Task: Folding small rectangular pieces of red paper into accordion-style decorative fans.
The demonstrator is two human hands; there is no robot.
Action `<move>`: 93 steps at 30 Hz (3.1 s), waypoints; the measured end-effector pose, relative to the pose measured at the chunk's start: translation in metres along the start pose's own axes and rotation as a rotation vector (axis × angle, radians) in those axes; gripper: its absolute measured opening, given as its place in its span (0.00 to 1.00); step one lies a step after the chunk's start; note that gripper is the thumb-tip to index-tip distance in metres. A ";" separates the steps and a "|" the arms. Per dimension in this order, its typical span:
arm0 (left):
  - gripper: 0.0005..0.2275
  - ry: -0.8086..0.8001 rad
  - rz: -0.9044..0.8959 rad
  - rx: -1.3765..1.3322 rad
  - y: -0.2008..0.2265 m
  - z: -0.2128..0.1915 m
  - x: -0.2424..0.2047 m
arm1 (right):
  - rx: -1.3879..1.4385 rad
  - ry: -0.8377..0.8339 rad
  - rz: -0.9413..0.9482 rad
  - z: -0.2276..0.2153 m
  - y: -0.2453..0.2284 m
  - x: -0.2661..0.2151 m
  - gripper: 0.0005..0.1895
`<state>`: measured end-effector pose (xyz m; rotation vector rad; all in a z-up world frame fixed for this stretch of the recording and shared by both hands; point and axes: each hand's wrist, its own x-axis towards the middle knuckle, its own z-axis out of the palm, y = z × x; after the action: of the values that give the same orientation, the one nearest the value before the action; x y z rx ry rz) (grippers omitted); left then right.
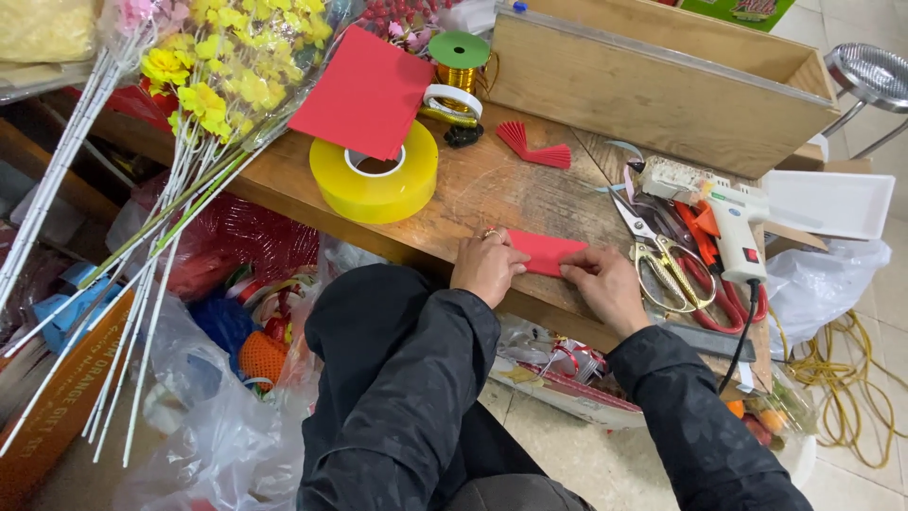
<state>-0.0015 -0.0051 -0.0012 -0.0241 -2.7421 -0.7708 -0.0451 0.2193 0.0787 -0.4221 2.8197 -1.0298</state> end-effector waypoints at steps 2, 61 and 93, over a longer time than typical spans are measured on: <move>0.06 0.041 0.027 0.013 -0.005 0.008 0.002 | -0.063 0.041 -0.021 0.006 0.011 0.005 0.13; 0.34 0.193 0.103 0.423 0.015 -0.006 -0.058 | -0.769 0.300 -0.395 -0.002 0.025 -0.071 0.26; 0.21 0.669 0.400 0.241 0.064 -0.036 -0.038 | -0.619 0.643 -0.839 -0.011 0.012 -0.040 0.08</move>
<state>0.0508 0.0341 0.0495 -0.2147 -2.0740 -0.2627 -0.0120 0.2468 0.0796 -1.7170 3.5819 -0.3122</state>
